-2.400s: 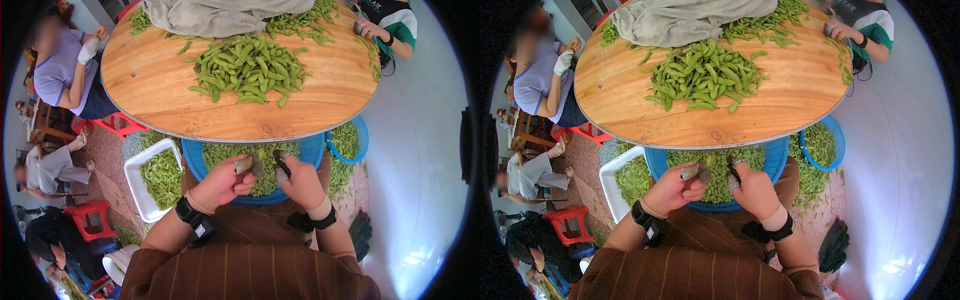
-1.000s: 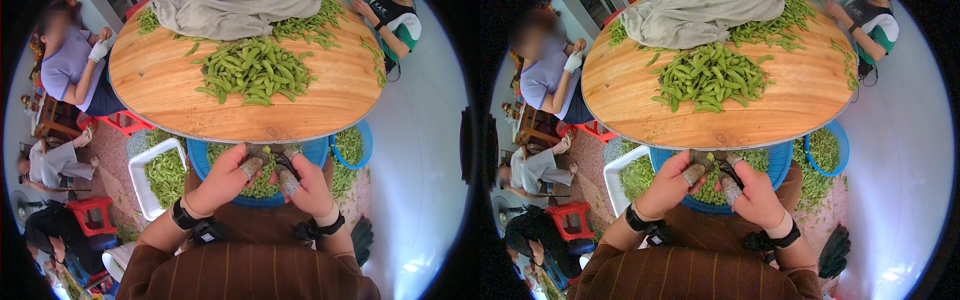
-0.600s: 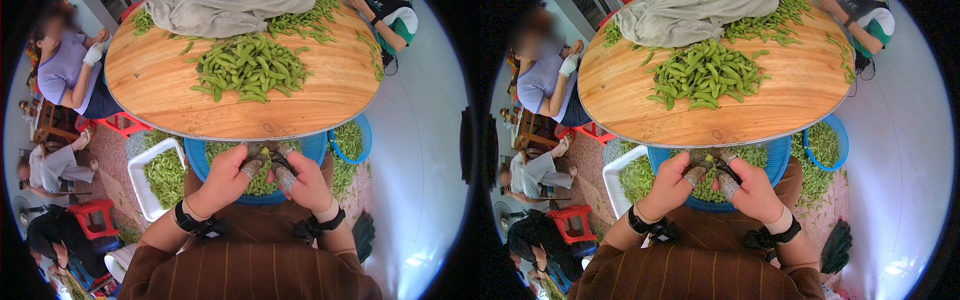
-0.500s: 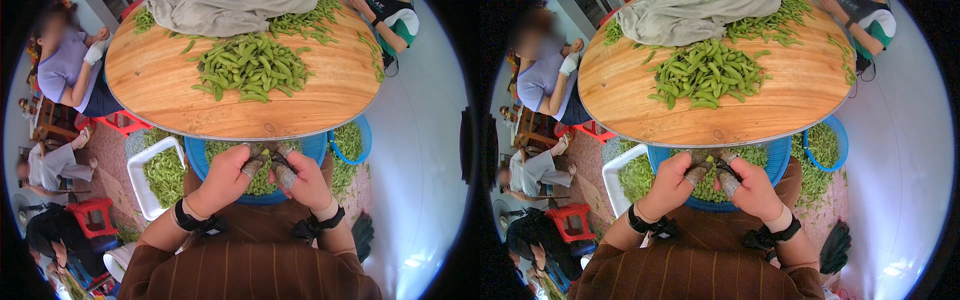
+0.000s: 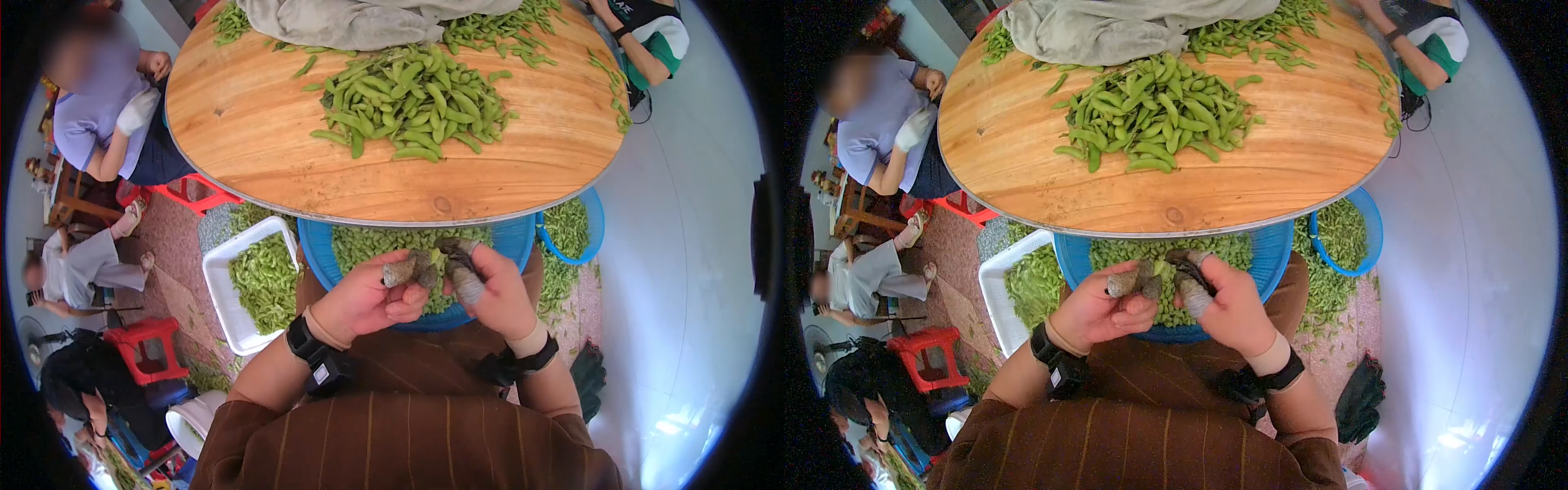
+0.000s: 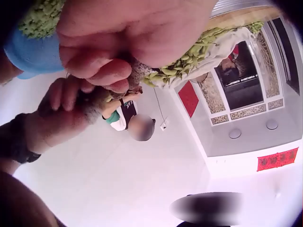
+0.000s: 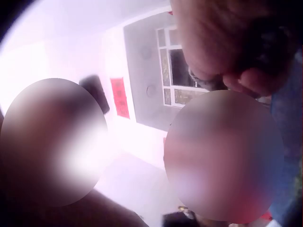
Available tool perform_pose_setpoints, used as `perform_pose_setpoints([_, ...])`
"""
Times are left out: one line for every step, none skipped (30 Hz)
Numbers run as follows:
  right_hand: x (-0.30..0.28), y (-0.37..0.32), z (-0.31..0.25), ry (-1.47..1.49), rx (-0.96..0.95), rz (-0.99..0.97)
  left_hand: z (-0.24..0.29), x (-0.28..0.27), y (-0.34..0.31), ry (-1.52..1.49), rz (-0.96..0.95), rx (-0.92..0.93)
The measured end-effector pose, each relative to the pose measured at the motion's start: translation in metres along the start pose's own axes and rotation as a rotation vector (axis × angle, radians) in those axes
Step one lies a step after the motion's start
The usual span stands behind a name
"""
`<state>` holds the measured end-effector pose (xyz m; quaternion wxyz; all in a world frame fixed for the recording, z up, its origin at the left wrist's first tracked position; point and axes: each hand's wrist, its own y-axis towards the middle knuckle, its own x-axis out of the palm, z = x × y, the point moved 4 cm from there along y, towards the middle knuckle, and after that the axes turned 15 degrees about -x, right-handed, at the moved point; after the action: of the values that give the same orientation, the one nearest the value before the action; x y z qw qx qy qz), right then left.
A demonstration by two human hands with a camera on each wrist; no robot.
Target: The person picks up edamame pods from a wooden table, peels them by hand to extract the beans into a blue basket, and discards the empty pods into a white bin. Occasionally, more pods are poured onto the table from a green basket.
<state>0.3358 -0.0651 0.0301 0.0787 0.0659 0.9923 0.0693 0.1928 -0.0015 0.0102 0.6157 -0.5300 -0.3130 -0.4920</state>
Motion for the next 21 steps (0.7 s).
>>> perform_pose_setpoints([-0.003,0.003,-0.005,0.000,0.000,-0.002,0.000,-0.001,-0.001,-0.001,0.053,-0.032])
perform_pose_setpoints([-0.003,0.006,-0.006,0.195,0.091,-0.017,-0.001,-0.003,-0.001,0.000,0.105,-0.064])
perform_pose_setpoints([-0.002,0.007,-0.006,0.389,0.183,-0.031,-0.002,-0.003,-0.001,0.000,0.104,-0.063])
perform_pose_setpoints([-0.003,0.008,-0.003,0.388,0.182,-0.031,-0.003,-0.004,-0.001,0.018,0.119,-0.062])
perform_pose_setpoints([-0.003,0.009,0.002,0.316,0.169,-0.053,-0.003,-0.005,-0.001,0.035,0.134,-0.061])
perform_pose_setpoints([-0.003,0.010,0.005,0.244,0.157,-0.075,-0.003,-0.004,-0.001,0.035,0.134,-0.060])
perform_pose_setpoints([-0.003,0.011,0.004,0.244,0.159,-0.078,0.001,-0.004,-0.003,0.333,0.249,0.031])
perform_pose_setpoints([-0.003,0.011,0.004,0.231,0.182,-0.083,0.005,-0.003,-0.006,0.628,0.365,0.122])
perform_pose_setpoints([-0.002,0.010,0.004,0.219,0.206,-0.087,0.004,-0.001,-0.008,0.623,0.368,0.120])
perform_pose_setpoints([0.002,0.009,0.010,0.220,0.207,-0.090,0.008,0.003,-0.011,0.791,0.471,0.200])
perform_pose_setpoints([0.002,0.012,0.010,-0.050,-0.057,0.024,0.013,0.007,-0.014,0.962,0.573,0.282])
perform_pose_setpoints([0.002,0.012,0.001,-0.320,-0.322,0.139,0.013,0.005,-0.014,0.962,0.575,0.284])
perform_pose_setpoints([0.002,0.010,-0.002,-0.319,-0.322,0.139,0.016,0.004,-0.015,1.093,0.654,0.371])
perform_pose_setpoints([0.002,0.007,-0.013,-0.512,-0.371,0.100,0.019,0.004,-0.016,1.226,0.731,0.459])
perform_pose_setpoints([0.002,0.005,-0.019,-0.704,-0.417,0.059,0.019,0.006,-0.015,1.227,0.730,0.459])
perform_pose_setpoints([0.002,0.004,-0.017,-0.705,-0.416,0.060,0.020,0.013,-0.015,1.418,0.774,0.542])
perform_pose_setpoints([0.003,0.002,-0.013,-0.620,-0.381,0.035,0.019,0.020,-0.016,1.610,0.811,0.625])
perform_pose_setpoints([0.003,0.001,-0.009,-0.536,-0.348,0.009,0.019,0.019,-0.015,1.612,0.806,0.625])
perform_pose_setpoints([0.000,0.001,-0.011,-0.539,-0.348,0.010,0.018,0.019,-0.014,1.679,0.758,0.660])
perform_pose_setpoints([-0.002,0.002,-0.010,-0.416,-0.233,-0.014,0.016,0.020,-0.013,1.744,0.708,0.695])
perform_pose_setpoints([-0.003,0.002,-0.007,-0.291,-0.115,-0.038,0.015,0.021,-0.015,1.742,0.706,0.693])
